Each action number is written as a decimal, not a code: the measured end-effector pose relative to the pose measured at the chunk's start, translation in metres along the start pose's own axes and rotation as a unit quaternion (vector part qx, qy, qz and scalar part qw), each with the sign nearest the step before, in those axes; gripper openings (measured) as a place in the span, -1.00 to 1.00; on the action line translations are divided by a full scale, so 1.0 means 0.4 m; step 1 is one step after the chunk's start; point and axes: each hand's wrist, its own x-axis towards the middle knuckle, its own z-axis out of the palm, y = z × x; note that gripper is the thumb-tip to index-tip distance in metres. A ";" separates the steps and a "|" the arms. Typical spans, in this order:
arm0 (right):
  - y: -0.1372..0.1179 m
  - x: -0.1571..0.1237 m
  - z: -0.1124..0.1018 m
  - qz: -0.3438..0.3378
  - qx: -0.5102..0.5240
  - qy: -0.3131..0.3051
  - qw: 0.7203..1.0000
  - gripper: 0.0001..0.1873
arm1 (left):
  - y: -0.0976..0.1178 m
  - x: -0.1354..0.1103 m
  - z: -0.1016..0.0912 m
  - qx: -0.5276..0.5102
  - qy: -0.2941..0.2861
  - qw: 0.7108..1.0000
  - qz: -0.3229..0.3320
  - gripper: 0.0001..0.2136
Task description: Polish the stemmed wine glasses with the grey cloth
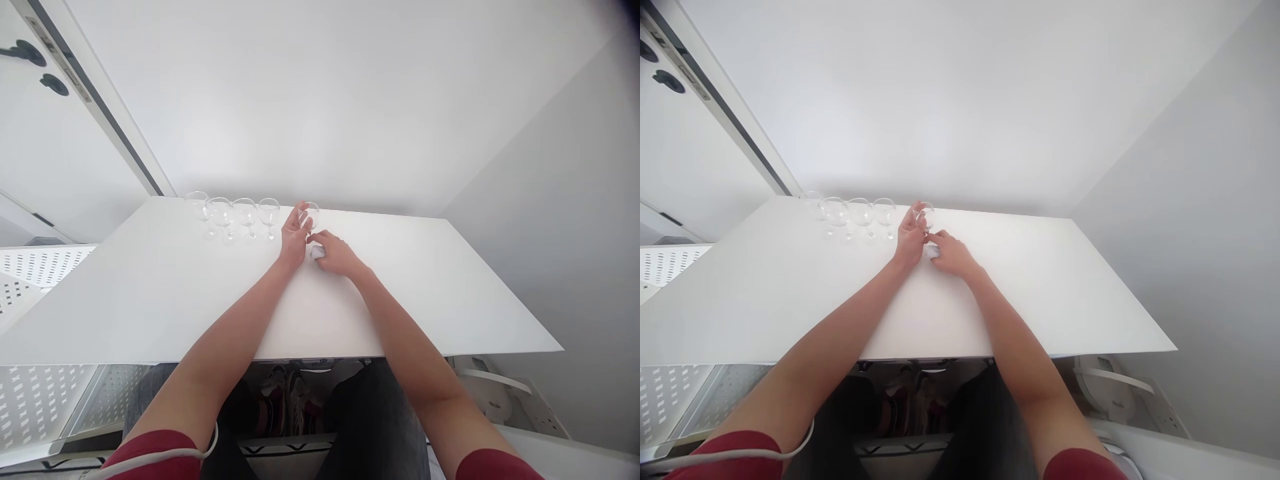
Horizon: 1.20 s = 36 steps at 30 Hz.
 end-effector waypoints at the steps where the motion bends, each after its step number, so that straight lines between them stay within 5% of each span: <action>1: -0.006 -0.001 0.006 0.002 -0.014 -0.021 1.000 -0.41 | -0.002 0.001 -0.003 0.021 -0.007 1.000 0.016 -0.44; 7: -0.023 0.001 0.020 0.040 -0.099 -0.061 0.992 -0.28 | -0.010 -0.004 -0.001 0.114 -0.047 0.990 0.066 -0.46; 13: -0.034 0.005 0.024 0.156 -0.148 -0.052 0.975 -0.42 | -0.010 -0.009 0.001 0.151 -0.054 0.985 0.061 -0.15; 18: 0.031 0.014 -0.005 0.310 -0.150 -0.023 0.939 -0.45 | -0.028 0.006 -0.015 0.167 -0.003 0.985 0.046 -0.42; 24: 0.107 0.015 -0.046 0.404 -0.119 0.031 0.907 -0.47 | -0.042 0.021 -0.025 0.111 0.077 0.990 -0.037 -0.73; 32: 0.078 0.003 -0.060 0.406 -0.127 0.064 0.903 -0.61 | -0.061 0.038 -0.036 0.051 0.107 0.990 -0.070 -0.65; 36: 0.003 0.006 -0.049 0.295 -0.141 0.129 0.936 -0.70 | -0.066 0.047 -0.043 0.036 0.116 0.990 -0.074 -0.64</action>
